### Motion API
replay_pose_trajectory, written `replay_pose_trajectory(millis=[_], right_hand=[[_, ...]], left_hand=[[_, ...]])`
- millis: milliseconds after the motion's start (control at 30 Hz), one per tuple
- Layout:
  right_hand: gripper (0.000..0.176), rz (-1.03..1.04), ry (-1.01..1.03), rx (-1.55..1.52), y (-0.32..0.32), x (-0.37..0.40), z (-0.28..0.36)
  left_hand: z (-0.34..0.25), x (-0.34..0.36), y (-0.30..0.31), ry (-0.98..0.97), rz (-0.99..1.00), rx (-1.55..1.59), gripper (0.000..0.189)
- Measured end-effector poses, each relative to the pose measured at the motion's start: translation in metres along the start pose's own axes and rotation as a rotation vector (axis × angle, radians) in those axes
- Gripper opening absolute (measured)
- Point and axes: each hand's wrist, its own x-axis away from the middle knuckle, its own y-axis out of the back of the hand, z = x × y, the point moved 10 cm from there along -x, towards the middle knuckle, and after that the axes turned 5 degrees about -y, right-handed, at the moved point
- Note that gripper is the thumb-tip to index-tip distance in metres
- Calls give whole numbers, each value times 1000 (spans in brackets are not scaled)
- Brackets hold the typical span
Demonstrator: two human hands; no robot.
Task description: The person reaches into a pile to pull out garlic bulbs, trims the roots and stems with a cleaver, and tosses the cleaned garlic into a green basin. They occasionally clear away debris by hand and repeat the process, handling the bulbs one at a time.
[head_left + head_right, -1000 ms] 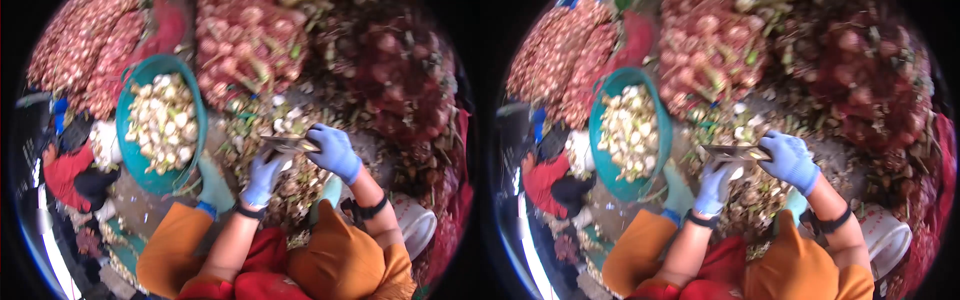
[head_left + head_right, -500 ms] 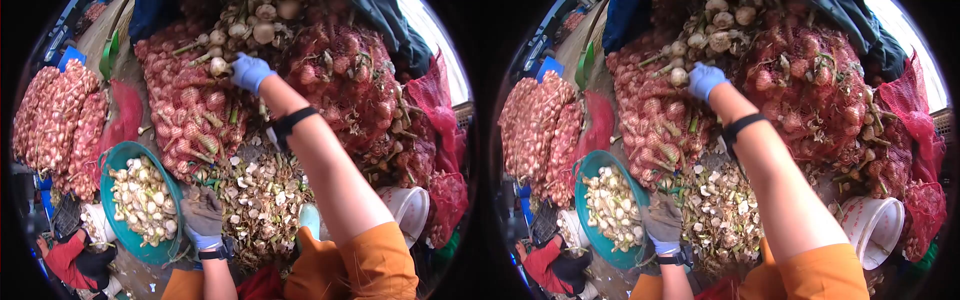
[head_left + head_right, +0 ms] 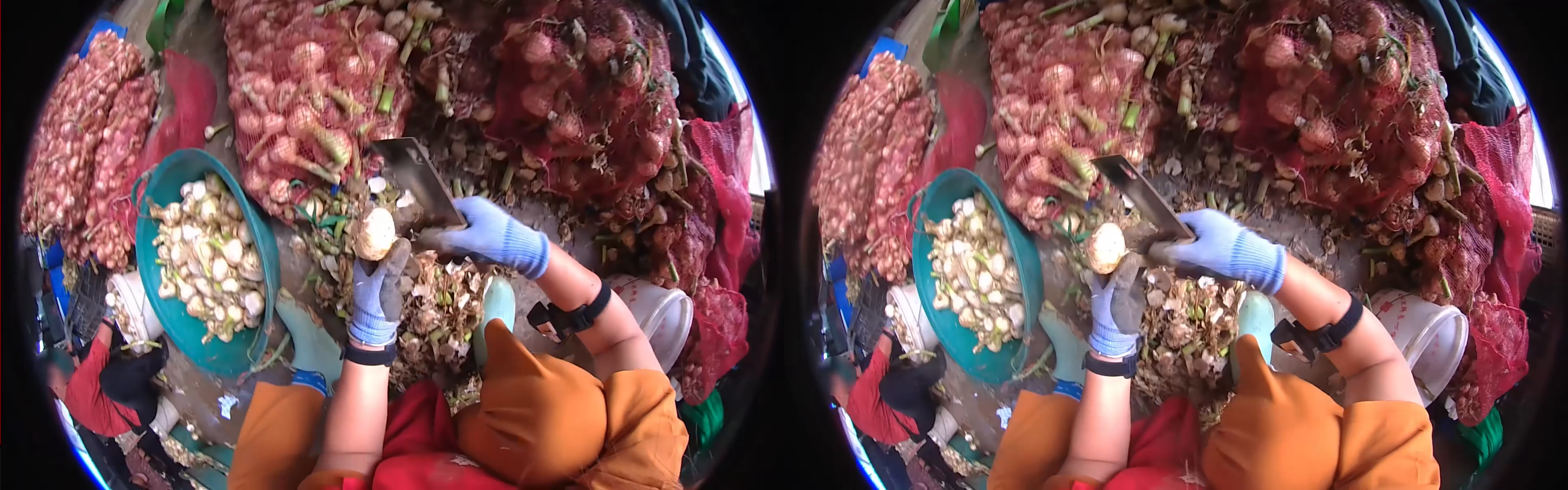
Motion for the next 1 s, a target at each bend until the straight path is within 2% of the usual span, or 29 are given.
replay_pose_trajectory(millis=[67, 100, 133, 167, 200, 267, 300, 333, 500, 567, 667, 700, 733, 800, 833, 867, 900, 933, 967, 1000], right_hand=[[27, -410, 391, 629, 27, 5, 12], [28, -470, 421, 734, 24, 10, 13], [28, -469, 419, 735, 19, 12, 11], [28, -485, 455, 904, 7, 17, 15], [29, -499, 490, 1071, -4, 20, 17], [30, -442, 448, 1114, -12, 24, 19], [28, -417, 519, 1110, -20, 32, 24], [27, -394, 588, 1105, -28, 38, 27], [25, -333, 619, 1068, -35, 38, 20], [30, -332, 553, 1062, -31, 34, 17], [26, -383, 536, 1001, -18, 19, 2], [22, -469, 361, 1030, 5, -8, -22], [17, -501, 137, 1027, 42, -34, -47], [23, -606, 205, 742, 75, -20, -50], [30, -397, 92, 291, 59, -30, -62], [36, -277, 84, 346, 41, -26, -55], [37, -144, 21, 87, 17, -28, -59], [37, -56, 90, -91, -4, -37, -57], [34, -141, 314, 83, -6, -29, -33], [32, -231, 536, 249, -10, -14, -8]], left_hand=[[-24, 8, -19, -55, -85, -250, 57], [-30, 10, -29, -111, -18, -359, 57], [-35, 12, -37, -171, 52, -467, 57], [-37, 11, -34, -236, 75, -719, 59], [-39, 27, -59, -33, -5, -580, 55], [-33, 27, -43, -177, 179, -826, 49], [-40, 35, -55, -188, 257, -1185, 40], [-14, 32, -36, -93, 432, -1310, 66], [-26, 47, -53, -125, 331, -1142, 63], [-36, 55, -65, -137, 279, -1062, 61], [-45, 63, -81, -166, 206, -936, 60], [-44, 63, -84, -179, 189, -891, 60], [-11, 72, -73, 167, 71, -94, 58], [-50, 79, -123, -430, 367, -1089, 69], [-13, 57, -69, -14, 62, -684, 75], [-31, 52, -73, -308, 206, -1152, 80], [-21, 38, -59, -307, 202, -1027, 84], [-15, 29, -50, -298, 187, -903, 89], [-8, 35, -63, 62, 110, -381, 102], [-15, 28, -57, 9, 49, -296, 108]])
